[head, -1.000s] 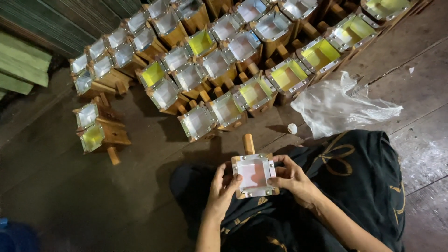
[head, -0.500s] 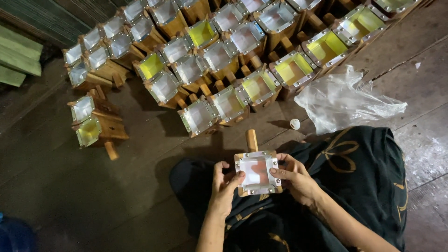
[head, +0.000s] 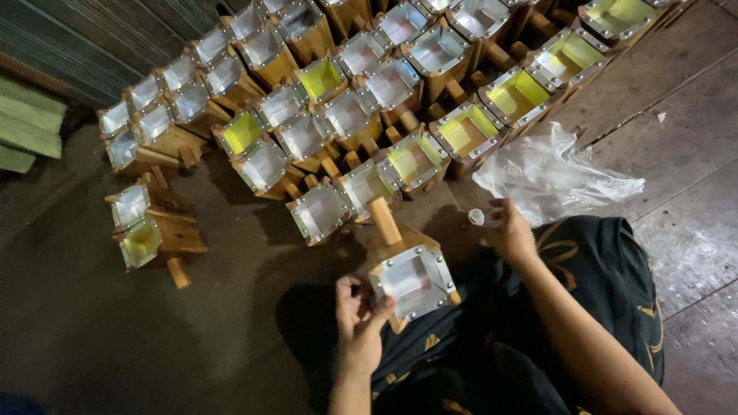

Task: The person sits on the floor and applies glue from a white tube to the edges of small wooden lantern frames with translucent panels. They handle each lantern one at a time, apply adhesive to the seams, and place the finished units back into a large group of similar lanterns arranged on the floor.

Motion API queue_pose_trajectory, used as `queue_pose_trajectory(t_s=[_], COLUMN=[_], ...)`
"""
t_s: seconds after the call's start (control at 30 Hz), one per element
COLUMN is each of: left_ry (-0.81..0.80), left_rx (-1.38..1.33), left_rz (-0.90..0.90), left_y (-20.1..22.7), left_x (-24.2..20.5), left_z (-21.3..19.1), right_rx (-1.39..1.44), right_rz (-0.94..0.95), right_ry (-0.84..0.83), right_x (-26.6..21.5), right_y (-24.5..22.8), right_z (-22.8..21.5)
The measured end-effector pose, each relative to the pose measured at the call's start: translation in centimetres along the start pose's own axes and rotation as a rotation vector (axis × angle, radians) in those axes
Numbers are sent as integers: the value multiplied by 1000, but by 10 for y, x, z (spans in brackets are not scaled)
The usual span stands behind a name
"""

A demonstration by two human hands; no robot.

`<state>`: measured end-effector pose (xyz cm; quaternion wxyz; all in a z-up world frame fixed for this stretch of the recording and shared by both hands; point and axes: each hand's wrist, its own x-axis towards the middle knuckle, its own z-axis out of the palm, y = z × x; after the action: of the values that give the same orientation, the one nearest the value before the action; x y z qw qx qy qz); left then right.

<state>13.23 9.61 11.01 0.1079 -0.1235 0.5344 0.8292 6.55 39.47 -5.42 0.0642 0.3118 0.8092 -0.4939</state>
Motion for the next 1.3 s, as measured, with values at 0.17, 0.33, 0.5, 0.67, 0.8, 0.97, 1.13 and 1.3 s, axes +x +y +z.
queue_pose_trajectory(t_s=[0.17,0.33,0.5,0.67,0.8,0.97,1.13,1.3], left_ry=[-40,-31,4,14,12,-78,-77,-39], left_rx=[147,190,206,214,184,143,191,222], left_rz=[91,151,286,355,373,465,598,593], left_y=[-24,-40,-49,-65,-82,-83,-68,-73], left_x=[5,9,11,4,1,-1,-6,-8], left_z=[-1,2,3,-5,3,18,30,26], right_rx=[-134,-195,-124,48,-18,-144,-222,-260], right_rz=[-273,-105,-111,-442,-374,-636,-805,-869], right_ry=[52,18,77,157,68,17,77,133], right_x=[8,9,5,-74,-140,-196,-216,-220], right_y=[16,10,18,-19,-17,-25,-50,-47], right_z=[29,38,20,-55,-65,-51,-45,-36])
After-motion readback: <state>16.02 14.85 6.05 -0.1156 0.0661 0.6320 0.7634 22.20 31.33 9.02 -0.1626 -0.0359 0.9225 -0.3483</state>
